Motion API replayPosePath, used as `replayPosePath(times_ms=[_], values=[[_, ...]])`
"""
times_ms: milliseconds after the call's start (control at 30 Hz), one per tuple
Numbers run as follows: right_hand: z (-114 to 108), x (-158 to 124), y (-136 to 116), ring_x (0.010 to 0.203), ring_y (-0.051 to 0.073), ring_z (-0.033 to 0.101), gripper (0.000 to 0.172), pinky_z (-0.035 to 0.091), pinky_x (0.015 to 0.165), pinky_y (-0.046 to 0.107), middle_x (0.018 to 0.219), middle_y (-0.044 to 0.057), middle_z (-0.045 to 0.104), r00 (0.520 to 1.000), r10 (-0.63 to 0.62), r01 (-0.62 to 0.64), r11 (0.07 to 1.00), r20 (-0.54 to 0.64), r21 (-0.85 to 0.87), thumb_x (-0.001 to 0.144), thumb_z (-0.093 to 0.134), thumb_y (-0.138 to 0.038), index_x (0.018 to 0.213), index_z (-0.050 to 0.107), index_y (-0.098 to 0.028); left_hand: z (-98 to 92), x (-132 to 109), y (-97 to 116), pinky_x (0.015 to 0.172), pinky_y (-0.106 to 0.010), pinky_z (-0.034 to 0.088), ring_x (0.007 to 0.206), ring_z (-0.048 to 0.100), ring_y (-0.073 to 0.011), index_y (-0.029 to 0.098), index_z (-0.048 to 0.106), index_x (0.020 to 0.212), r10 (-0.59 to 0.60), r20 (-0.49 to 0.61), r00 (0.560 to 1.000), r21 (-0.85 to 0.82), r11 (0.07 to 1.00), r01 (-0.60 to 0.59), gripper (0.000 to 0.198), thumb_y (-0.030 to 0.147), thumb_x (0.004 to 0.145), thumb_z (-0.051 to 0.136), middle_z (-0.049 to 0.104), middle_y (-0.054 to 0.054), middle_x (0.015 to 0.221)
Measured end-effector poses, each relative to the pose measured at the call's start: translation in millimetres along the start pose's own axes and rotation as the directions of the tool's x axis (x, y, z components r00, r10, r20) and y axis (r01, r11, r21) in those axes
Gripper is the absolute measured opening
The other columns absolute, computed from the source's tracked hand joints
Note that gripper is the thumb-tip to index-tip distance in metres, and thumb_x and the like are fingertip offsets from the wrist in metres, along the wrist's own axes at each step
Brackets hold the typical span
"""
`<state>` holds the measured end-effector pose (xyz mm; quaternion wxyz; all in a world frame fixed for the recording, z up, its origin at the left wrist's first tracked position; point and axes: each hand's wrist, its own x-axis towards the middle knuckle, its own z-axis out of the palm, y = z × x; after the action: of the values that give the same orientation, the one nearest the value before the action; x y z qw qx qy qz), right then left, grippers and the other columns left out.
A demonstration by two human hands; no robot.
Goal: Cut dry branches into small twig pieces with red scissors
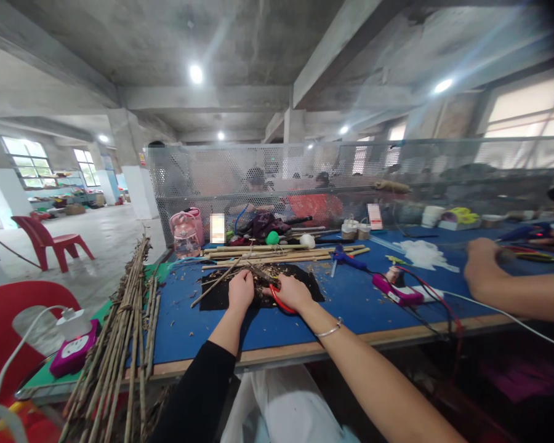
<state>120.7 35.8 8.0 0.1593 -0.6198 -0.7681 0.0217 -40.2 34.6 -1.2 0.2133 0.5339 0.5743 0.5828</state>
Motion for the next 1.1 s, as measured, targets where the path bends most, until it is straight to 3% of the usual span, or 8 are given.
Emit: replayPosePath(times_ms=[133,300,400,600,900,1100], values=[[-1.4,-0.2,-0.3,0.080,0.024,0.061,0.057,0.041,0.065,0.029,0.084,0.009,0.065,0.998,0.011,-0.011,1.000,-0.067,-0.003,0.068,0.043,-0.071,0.087,0.056,-0.020,2.6,2.2,-3.1,0.076,-0.028,0.041,0.075,0.058,-0.0182,0.017,0.067,0.080,-0.001,0.023,1.000,-0.079,0.997,0.003,0.016,0.024,0.072,0.055,0.066,-0.008,0.076],[-3.8,-2.3,-2.5,0.085,0.021,0.060,0.051,0.041,0.068,0.028,0.089,0.007,0.063,0.993,-0.008,0.012,0.999,-0.115,0.034,0.069,0.048,-0.066,0.090,0.055,-0.020,11.1,3.4,-3.4,0.051,-0.018,0.041,0.057,0.054,-0.0095,0.014,0.059,0.094,-0.130,0.213,0.968,-0.425,0.880,0.212,0.024,0.024,0.072,0.057,0.062,-0.003,0.070],[-3.5,-3.4,-3.5,0.089,0.020,0.058,0.049,0.040,0.070,0.027,0.096,0.006,0.059,0.991,-0.042,0.049,0.998,-0.130,0.048,0.068,0.053,-0.061,0.093,0.054,-0.020,13.3,2.2,1.7,0.051,-0.016,0.041,0.058,0.056,-0.0083,0.013,0.056,0.086,-0.172,0.252,0.952,-0.518,0.807,0.283,0.017,0.021,0.071,0.058,0.060,-0.002,0.068],[2.0,-0.8,-2.9,0.091,0.021,0.052,0.052,0.038,0.078,0.030,0.095,0.009,0.056,0.963,-0.129,0.138,0.990,-0.238,0.021,0.063,0.059,-0.059,0.091,0.052,-0.016,13.2,-1.2,7.5,0.055,-0.018,0.044,0.060,0.058,-0.0092,0.014,0.054,0.075,-0.233,0.336,0.912,-0.529,0.755,0.388,0.011,0.020,0.068,0.061,0.063,-0.003,0.070],[2.2,-1.3,-4.6,0.095,0.024,0.049,0.059,0.036,0.082,0.035,0.099,0.011,0.053,0.941,-0.185,0.181,0.983,-0.283,-0.042,0.062,0.056,-0.063,0.096,0.049,-0.015,17.7,-3.6,6.3,0.053,-0.019,0.042,0.049,0.051,-0.0066,0.013,0.056,0.069,-0.169,0.291,0.942,-0.566,0.763,0.312,0.009,0.019,0.064,0.062,0.060,0.000,0.060],[-0.1,-1.9,-6.1,0.081,0.022,0.058,0.053,0.039,0.068,0.030,0.085,0.008,0.061,0.984,-0.091,0.092,0.996,-0.153,0.002,0.068,0.051,-0.064,0.094,0.049,-0.017,18.1,-3.7,5.0,0.049,-0.019,0.039,0.047,0.049,-0.0074,0.013,0.058,0.070,-0.118,0.230,0.966,-0.500,0.837,0.221,0.011,0.022,0.065,0.060,0.059,0.000,0.058]])
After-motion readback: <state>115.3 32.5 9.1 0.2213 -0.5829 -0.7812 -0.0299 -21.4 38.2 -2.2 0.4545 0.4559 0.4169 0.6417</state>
